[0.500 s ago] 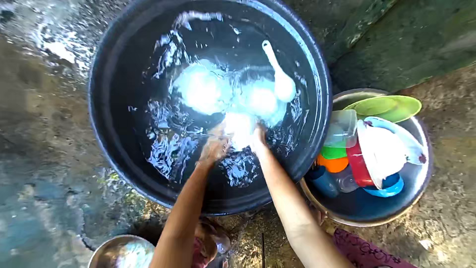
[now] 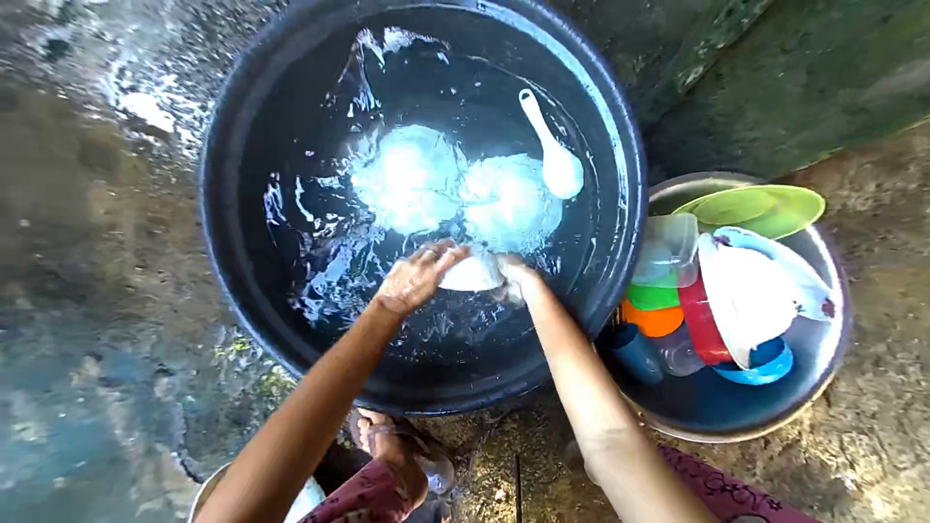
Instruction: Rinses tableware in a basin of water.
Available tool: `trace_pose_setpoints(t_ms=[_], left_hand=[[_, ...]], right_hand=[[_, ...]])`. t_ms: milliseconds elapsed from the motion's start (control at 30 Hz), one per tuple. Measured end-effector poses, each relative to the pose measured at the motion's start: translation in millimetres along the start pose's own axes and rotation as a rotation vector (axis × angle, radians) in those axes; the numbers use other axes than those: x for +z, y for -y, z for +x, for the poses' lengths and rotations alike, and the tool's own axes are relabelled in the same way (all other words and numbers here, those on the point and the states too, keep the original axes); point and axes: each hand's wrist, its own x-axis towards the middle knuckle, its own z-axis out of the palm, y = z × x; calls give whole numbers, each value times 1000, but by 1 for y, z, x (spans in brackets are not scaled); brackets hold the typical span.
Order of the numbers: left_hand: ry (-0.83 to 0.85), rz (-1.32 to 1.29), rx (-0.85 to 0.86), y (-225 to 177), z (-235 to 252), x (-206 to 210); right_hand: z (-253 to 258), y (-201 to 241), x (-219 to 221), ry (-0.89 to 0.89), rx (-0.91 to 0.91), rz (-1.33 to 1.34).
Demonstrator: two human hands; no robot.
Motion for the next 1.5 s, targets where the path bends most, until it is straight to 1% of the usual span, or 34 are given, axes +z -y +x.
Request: trace_pose_setpoints(t_ms=[67,100,133,200,233,300,333,367,400,433,500,533,633,667,733,833,900,1000,1100,1200,1267,1333,1367,1400,1467,1500], left_hand=[[209,-22,-138,-10,5,-41],[256,-8,-167,-13,8,-56],[248,9,-160,-16,9,-67],[166,35,-109,-28,9,-85],[94,41,-55,-35,10,-91],[-81,19,68,-52,13,-103],[-152,-10,128,-62,16,-105],[-192,-50,179,-71,20,-107],[-193,-101,214,-79,24,-109],[-154,-153,224,-87,27,-109],[-63,-219,187,-92,29,-102],[-25,-241,158,-90,30,-97],[36,-293,49,-71,27,-81],[59,-300,7,-65,25,-75],[95,-300,-57,-55,22,-65],[134,-308,-125,-48,23,-58],[140,-306,-146,-43,26,-55],[129,-282,-149,-32,34,-48],[157,-240,-226,-19,41,-49],[134,-147,-323,18,41,-46],[96,-128,-405,49,35,-41],[55,-166,-529,74,32,-35],[30,-182,-614,83,31,-32],[19,-202,-722,87,33,-29],[-22,-250,-918,89,42,-25],[-79,-297,-991,87,47,-23]], right_hand=[[-21,20,-8,10,-122,-324],[-35,31,-14,8,-202,-497],[-50,39,-21,44,-313,-638],[-70,45,-32,50,-637,-812],[-79,46,-40,15,-798,-856],[-94,50,-60,-131,-1116,-871],[-104,53,-72,-197,-1243,-856],[-116,56,-86,-249,-1319,-868],[-131,59,-102,-285,-1333,-932],[-149,60,-121,-317,-1293,-1038],[-183,59,-165,-366,-1296,-1144],[-201,56,-190,-415,-1236,-1207],[-245,35,-259,-604,-853,-1301],[-250,24,-279,-658,-728,-1310],[-251,-2,-311,-728,-533,-1320],[-234,-32,-332,-778,-377,-1291],[-216,-39,-331,-778,-342,-1257],[-178,-37,-329,-762,-320,-1246],[-140,-32,-329,-754,-264,-1228],[-117,-32,-332,-728,-196,-1225],[-107,-35,-344,-630,-175,-1210],[-102,-37,-360,-527,-136,-1156],[-101,-35,-366,-513,-145,-1122],[-103,-30,-367,-532,-191,-1106],[-116,-13,-352,-617,-406,-1079],[-122,-3,-336,-654,-527,-1069]])
